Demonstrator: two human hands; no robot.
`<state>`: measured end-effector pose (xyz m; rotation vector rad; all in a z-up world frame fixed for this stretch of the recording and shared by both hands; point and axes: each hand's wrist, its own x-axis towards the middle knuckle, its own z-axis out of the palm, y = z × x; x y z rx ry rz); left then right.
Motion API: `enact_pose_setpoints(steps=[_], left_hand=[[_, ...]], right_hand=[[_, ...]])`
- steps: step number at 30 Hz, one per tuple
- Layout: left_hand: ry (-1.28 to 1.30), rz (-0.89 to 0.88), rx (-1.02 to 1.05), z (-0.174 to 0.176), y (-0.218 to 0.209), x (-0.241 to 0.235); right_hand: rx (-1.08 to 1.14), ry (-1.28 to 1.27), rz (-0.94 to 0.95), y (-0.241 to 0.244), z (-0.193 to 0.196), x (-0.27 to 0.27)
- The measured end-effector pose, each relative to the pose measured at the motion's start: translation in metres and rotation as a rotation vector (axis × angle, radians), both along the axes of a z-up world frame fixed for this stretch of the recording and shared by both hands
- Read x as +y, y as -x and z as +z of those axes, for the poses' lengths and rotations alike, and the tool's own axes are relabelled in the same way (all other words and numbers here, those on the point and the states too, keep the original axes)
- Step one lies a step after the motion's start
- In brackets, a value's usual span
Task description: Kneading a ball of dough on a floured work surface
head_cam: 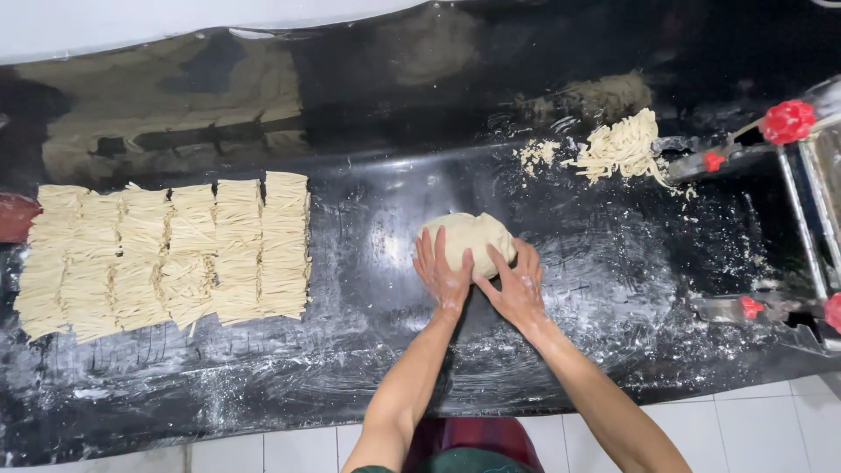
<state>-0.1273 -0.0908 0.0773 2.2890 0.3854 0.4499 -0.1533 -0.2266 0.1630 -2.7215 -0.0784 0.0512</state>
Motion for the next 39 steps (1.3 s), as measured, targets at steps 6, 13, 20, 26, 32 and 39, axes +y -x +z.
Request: enact_pose_setpoints(steps=[6,13,20,26,32,39], left_hand=[[-0.159,0.031,-0.200,-0.008,-0.067,-0.001],[-0.147,-0.074,-0.028,-0.019,-0.139,0.005],[0.101,-0.173,0.458,0.016,-0.206,0.010],[0.174,-0.139,0.484,0.017,-0.249,0.014],[0.218,-0.023,0.246,0.019,-0.248,0.010],[0.056,-0.063,0.115,0.036,-0.171,0.005]], right_hand=[[-0.128,-0.286,-0.036,-0.061,-0.095,-0.002],[-0.139,-0.449,-0.165,-0.126,-0.095,0.004],[-0.182,-0.419,-0.283,-0.188,-0.120,-0.004],[-0.135,-0.331,-0.337,-0.235,-0.149,-0.008],[-0.318,-0.445,-0.244,-0.232,-0.119,-0.003],[-0.520,-0.361,-0.209,-0.153,-0.095,0.005]])
